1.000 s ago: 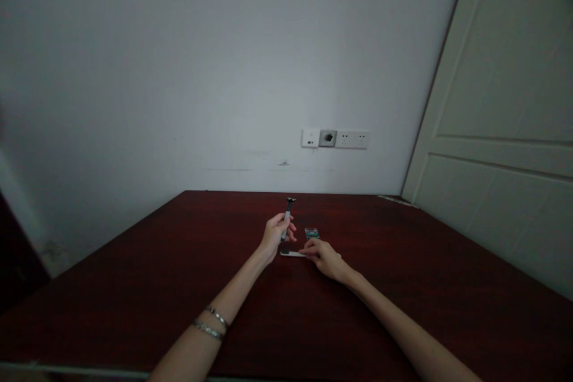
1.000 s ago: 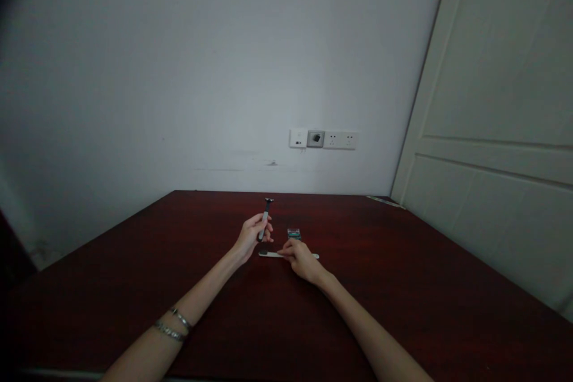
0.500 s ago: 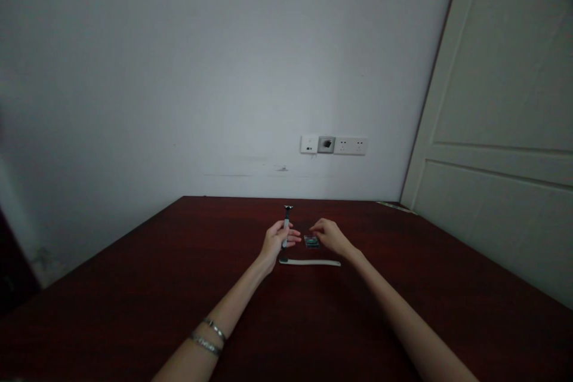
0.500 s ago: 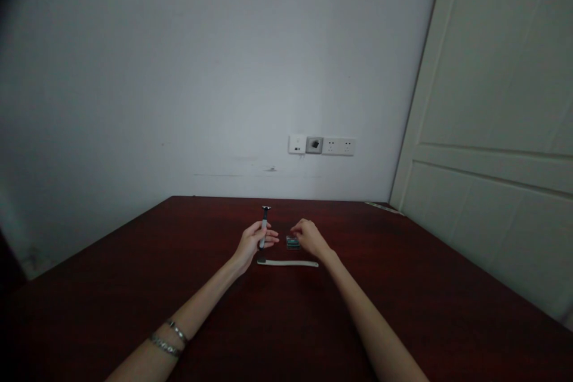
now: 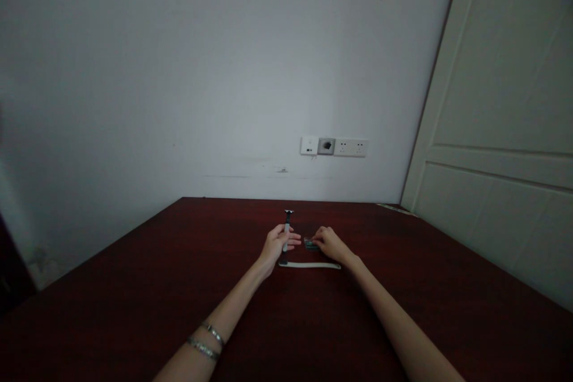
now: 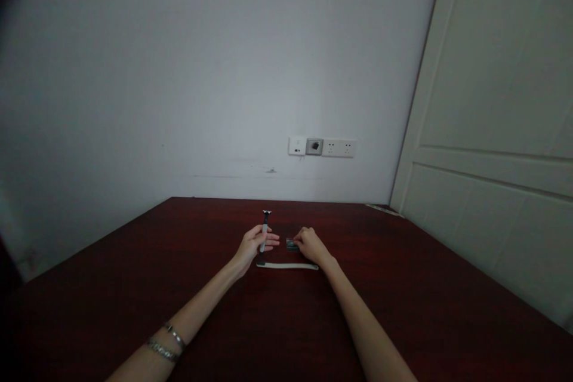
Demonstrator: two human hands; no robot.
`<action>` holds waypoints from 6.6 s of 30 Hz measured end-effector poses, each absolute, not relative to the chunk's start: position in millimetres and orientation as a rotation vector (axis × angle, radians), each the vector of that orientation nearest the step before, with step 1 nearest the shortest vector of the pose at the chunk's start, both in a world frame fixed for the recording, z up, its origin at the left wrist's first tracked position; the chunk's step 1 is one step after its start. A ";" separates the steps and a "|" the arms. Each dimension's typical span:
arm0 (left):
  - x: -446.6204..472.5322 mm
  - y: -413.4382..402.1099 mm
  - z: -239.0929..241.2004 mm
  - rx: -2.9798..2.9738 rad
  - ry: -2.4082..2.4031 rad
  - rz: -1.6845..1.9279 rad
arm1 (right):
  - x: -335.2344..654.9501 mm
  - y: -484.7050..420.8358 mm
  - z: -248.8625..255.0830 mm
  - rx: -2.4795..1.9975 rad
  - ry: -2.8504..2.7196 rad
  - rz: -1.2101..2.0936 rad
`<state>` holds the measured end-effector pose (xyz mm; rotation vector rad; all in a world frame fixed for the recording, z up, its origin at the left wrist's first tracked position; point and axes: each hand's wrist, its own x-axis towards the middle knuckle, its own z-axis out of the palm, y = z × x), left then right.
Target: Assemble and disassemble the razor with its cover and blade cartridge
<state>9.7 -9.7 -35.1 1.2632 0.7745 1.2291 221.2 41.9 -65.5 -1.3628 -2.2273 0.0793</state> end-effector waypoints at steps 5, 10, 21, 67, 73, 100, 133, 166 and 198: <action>10.1 -9.6 -35.2 1.266 0.783 1.224 | 221.9 41.7 -65.0 -1.329 -2.255 0.079; 11.3 -9.8 -35.7 1.275 0.803 1.225 | 221.6 42.0 -64.1 -1.296 -2.274 0.085; 12.1 -7.8 -38.7 1.273 0.769 1.246 | 223.1 50.5 -67.9 -1.291 -2.236 0.170; 15.5 -16.0 -25.8 1.360 0.868 1.396 | 183.2 -0.9 -4.2 -1.087 -1.879 0.770; 16.7 -14.2 -29.6 1.395 0.866 1.370 | 180.5 -3.4 -3.7 -1.064 -1.879 0.742; 15.0 -10.5 -23.3 1.089 0.721 1.431 | 178.2 -19.7 -16.1 -0.834 -2.112 -0.307; 16.7 -11.5 -25.0 1.193 0.815 1.469 | 168.2 6.3 -5.4 -1.044 -1.282 0.778; 22.0 -30.5 -27.7 1.622 0.994 1.616 | 159.1 -6.1 32.0 -0.933 -1.373 1.078; 21.2 -28.5 -27.9 1.600 1.008 1.614 | 161.0 -4.8 30.0 -0.877 -1.441 1.050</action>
